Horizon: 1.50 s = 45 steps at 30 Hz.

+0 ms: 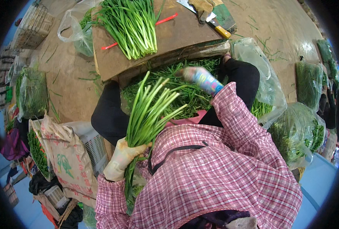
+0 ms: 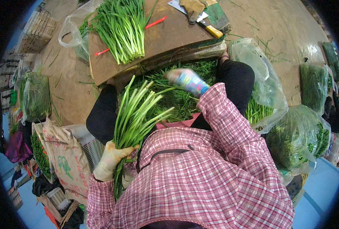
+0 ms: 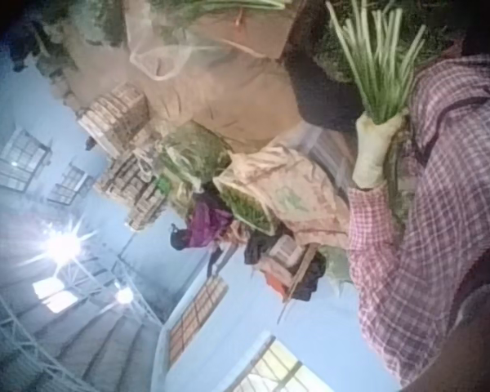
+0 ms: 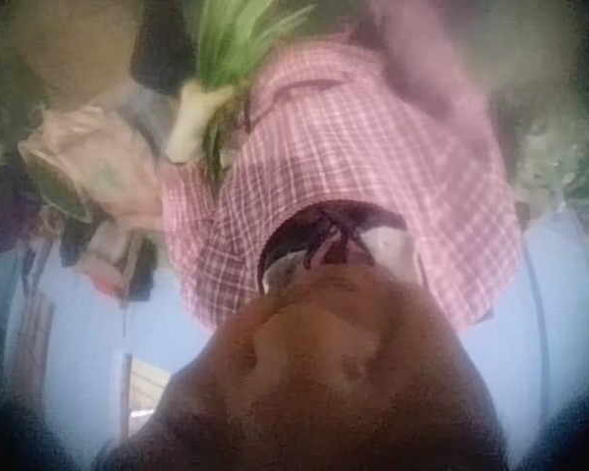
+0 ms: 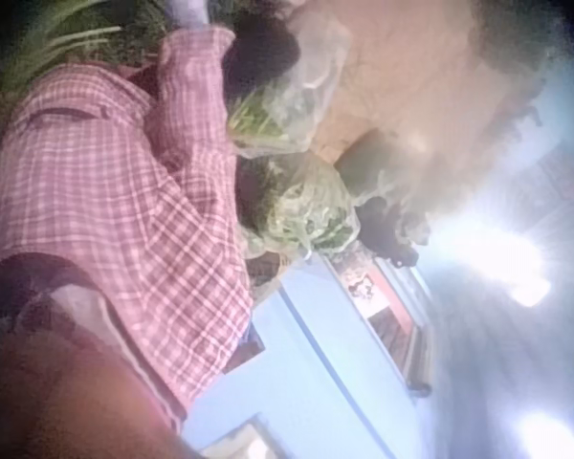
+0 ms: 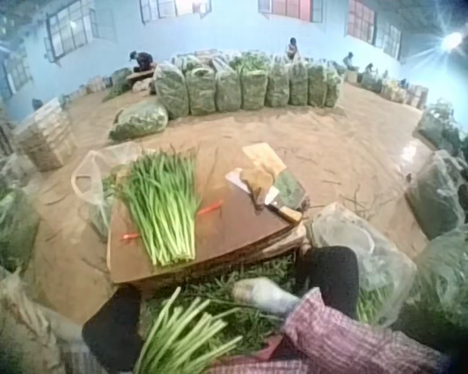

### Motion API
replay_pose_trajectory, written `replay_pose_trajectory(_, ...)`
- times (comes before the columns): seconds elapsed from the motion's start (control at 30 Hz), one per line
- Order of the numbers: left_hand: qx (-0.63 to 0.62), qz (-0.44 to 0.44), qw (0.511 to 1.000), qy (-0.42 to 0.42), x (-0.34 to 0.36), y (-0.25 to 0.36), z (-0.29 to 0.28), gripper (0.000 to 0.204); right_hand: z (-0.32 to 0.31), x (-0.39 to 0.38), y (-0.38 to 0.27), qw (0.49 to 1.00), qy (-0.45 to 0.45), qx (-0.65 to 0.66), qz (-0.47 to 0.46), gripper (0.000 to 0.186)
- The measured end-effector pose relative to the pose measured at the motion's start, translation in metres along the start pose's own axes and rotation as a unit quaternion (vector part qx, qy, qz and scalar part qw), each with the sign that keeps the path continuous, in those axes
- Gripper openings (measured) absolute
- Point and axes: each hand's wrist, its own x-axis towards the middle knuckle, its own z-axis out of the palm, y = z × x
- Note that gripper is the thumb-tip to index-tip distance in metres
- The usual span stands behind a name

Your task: The person gathers green onions, aligns them, and ties them into bundles using red rubber bands. They then use a knife to trim the ends of the bundles and place them into a plastic bag.

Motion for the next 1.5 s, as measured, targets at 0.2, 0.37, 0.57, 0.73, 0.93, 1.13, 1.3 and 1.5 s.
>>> replay_pose_trajectory(0.2, 0.012, 0.006, 1.0, 0.001, -0.007, 0.005, -0.001, 0.027, -0.006, -0.002, 0.002, 0.98, 0.019, -0.194, -0.024, 0.024)
replay_pose_trajectory(0.37, 0.094, 0.03, 0.995, 0.002, -0.006, -0.002, -0.001, 0.028, -0.033, 0.01, -0.008, 0.964, 0.072, -0.228, -0.115, 0.047)
replay_pose_trajectory(0.57, 0.175, 0.104, 0.979, 0.004, 0.001, -0.01, 0.004, 0.032, 0.036, 0.026, -0.085, 0.952, -0.252, -0.173, 0.03, 0.033)
replay_pose_trajectory(0.73, 0.177, 0.04, 0.983, 0.001, 0.003, -0.011, 0.001, 0.031, 0.043, 0.015, -0.053, 0.991, -0.093, -0.097, -0.001, 0.025)
replay_pose_trajectory(0.93, 0.075, 0.01, 0.997, 0.008, 0.0, -0.016, -0.004, 0.027, -0.017, 0.024, -0.017, 0.991, 0.069, -0.064, 0.093, 0.038)
replay_pose_trajectory(1.13, 0.03, -0.042, 0.999, -0.004, -0.003, 0.006, 0.005, 0.025, 0.034, -0.017, -0.048, 0.988, -0.135, -0.034, 0.07, 0.027)
replay_pose_trajectory(1.3, 0.023, -0.032, 0.998, -0.044, 0.0, 0.006, 0.003, 0.025, 0.032, -0.014, -0.035, 0.985, -0.066, 0.144, 0.075, 0.022)
replay_pose_trajectory(1.5, 0.0, -0.041, 0.998, -0.043, -0.008, 0.021, 0.003, 0.026, 0.021, -0.018, -0.036, 0.982, -0.043, 0.17, -0.067, 0.03)
